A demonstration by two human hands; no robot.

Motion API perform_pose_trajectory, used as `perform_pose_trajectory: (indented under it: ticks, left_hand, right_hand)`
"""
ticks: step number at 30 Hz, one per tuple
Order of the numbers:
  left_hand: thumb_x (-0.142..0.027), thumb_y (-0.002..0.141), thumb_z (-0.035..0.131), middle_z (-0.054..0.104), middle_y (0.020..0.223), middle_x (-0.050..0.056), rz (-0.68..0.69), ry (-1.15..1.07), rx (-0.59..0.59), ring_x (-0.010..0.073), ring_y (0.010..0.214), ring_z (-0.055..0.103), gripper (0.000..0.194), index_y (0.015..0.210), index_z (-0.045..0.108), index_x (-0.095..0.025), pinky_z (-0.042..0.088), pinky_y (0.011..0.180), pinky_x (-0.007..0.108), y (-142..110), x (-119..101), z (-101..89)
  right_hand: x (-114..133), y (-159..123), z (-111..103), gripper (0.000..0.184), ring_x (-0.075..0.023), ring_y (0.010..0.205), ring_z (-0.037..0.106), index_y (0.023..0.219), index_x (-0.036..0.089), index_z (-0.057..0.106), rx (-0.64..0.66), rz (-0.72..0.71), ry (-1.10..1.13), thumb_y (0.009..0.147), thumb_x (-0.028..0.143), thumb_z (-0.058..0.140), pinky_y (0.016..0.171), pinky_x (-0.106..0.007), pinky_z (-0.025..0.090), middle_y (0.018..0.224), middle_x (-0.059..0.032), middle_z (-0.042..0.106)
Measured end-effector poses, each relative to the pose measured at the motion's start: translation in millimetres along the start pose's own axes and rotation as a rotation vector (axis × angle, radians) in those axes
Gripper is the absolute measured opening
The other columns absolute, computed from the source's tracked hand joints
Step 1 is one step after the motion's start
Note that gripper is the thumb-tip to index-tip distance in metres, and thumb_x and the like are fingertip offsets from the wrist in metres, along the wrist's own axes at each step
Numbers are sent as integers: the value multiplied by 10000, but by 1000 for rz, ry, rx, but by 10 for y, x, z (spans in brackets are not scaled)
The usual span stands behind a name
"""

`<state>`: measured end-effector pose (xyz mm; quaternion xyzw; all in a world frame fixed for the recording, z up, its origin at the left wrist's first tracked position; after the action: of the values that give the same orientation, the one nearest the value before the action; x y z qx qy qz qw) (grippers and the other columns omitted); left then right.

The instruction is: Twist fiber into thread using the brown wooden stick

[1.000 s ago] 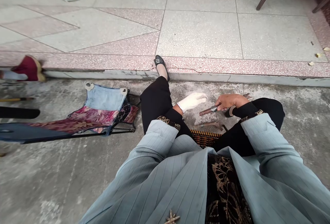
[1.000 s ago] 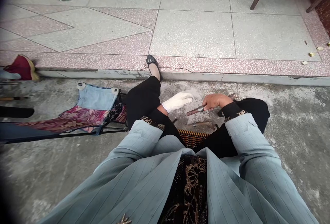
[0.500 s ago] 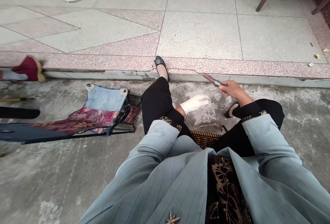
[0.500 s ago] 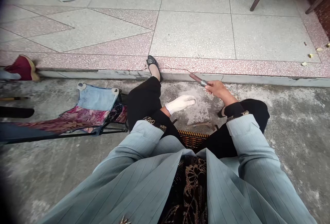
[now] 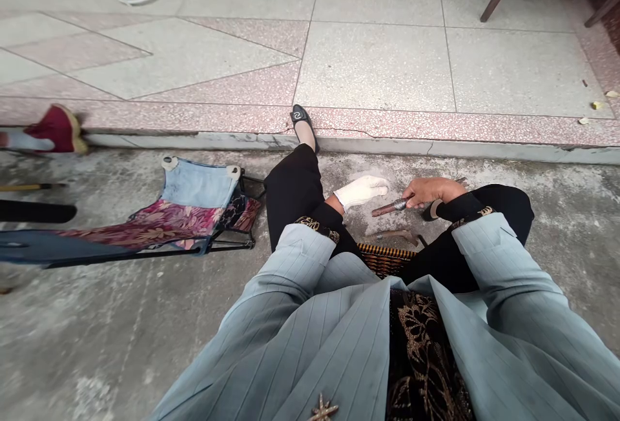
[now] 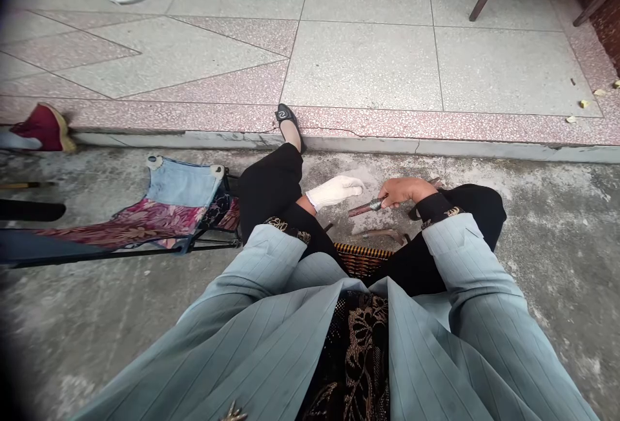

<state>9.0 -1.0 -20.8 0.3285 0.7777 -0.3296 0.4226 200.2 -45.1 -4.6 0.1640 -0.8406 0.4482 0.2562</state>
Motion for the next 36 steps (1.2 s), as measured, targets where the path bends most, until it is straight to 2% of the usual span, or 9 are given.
perform_pose_trajectory:
  ticks: [4, 10, 14, 18, 21, 27, 31, 33, 36]
  left_hand:
    - [-419, 850, 566, 696, 790, 64, 7, -19, -37, 191, 789, 602, 304, 882, 707, -152, 452, 724, 283, 15, 62, -3]
    - [-458, 907, 509, 624, 627, 55, -30, -158, -72, 141, 546, 516, 339, 936, 690, -174, 413, 544, 279, 13, 128, 45]
    - [-478, 893, 517, 638, 672, 61, 8, -52, 1, 141, 576, 529, 361, 882, 696, -165, 419, 563, 276, 31, 73, 111]
    - [-495, 875, 508, 672, 787, 52, 34, 64, 21, 164, 719, 581, 396, 896, 700, -149, 449, 673, 269, 39, 53, 124]
    - [-477, 884, 479, 674, 835, 40, 47, 130, 34, 170, 771, 586, 398, 898, 692, -141, 449, 737, 272, 31, 60, 91]
    - [-403, 843, 576, 695, 906, 56, 95, -15, 40, 167, 835, 596, 300, 896, 681, -127, 464, 806, 269, 14, 0, 56]
    - [-452, 910, 506, 556, 631, 6, 61, -280, 7, 103, 560, 500, 360, 915, 644, -120, 447, 582, 228, 7, -23, 48]
    - [-481, 927, 479, 457, 568, -28, 8, -351, -7, 79, 478, 416, 380, 910, 627, -131, 386, 483, 200, 0, -26, 47]
    - [-446, 900, 525, 426, 574, -35, -57, -353, -1, 68, 475, 383, 325, 854, 622, -139, 331, 445, 182, -10, -48, 69]
  right_hand:
    - [21, -96, -49, 329, -115, 599, 547, 1018, 141, 739, 107, -190, 294, 814, 384, 653, 582, -237, 398, 690, -7, 649]
    - [-147, -152, -318, 287, -105, 598, 515, 997, 138, 686, -593, -147, 756, 839, 371, 631, 528, -225, 377, 755, -14, 628]
    - [-238, -45, -307, 250, -139, 607, 533, 1052, 134, 682, -735, 140, 609, 873, 276, 580, 539, -256, 389, 752, -48, 636]
    - [-124, 32, -261, 274, -205, 736, 585, 1063, 149, 713, -613, 294, 57, 894, 310, 571, 631, -300, 402, 886, -115, 684]
    - [-47, 41, -179, 240, -216, 754, 592, 993, 145, 735, -350, 308, -171, 881, 290, 580, 637, -302, 388, 902, -131, 693]
    - [61, -112, -4, 294, -125, 611, 546, 1041, 143, 735, 209, -70, 246, 827, 325, 651, 591, -254, 394, 705, -18, 644]
    - [14, -238, -202, 439, -110, 627, 531, 1107, 152, 693, -183, -246, 628, 795, 461, 691, 584, -243, 400, 767, -6, 638]
    - [-78, -272, -309, 399, -110, 633, 515, 1024, 154, 685, -480, -233, 754, 816, 495, 666, 581, -246, 393, 785, -25, 626]
    - [-198, -223, -355, 344, -123, 629, 497, 940, 170, 668, -671, -124, 772, 847, 499, 628, 561, -256, 381, 781, -48, 614]
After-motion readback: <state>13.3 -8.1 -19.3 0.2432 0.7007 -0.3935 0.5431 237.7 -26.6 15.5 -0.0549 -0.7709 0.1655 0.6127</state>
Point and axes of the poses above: each hand's wrist, its own y-axis towards the middle knuckle, its own z-axis out of the palm, x = y × z, the point moved 3 cm from there along y, towards the middle knuckle
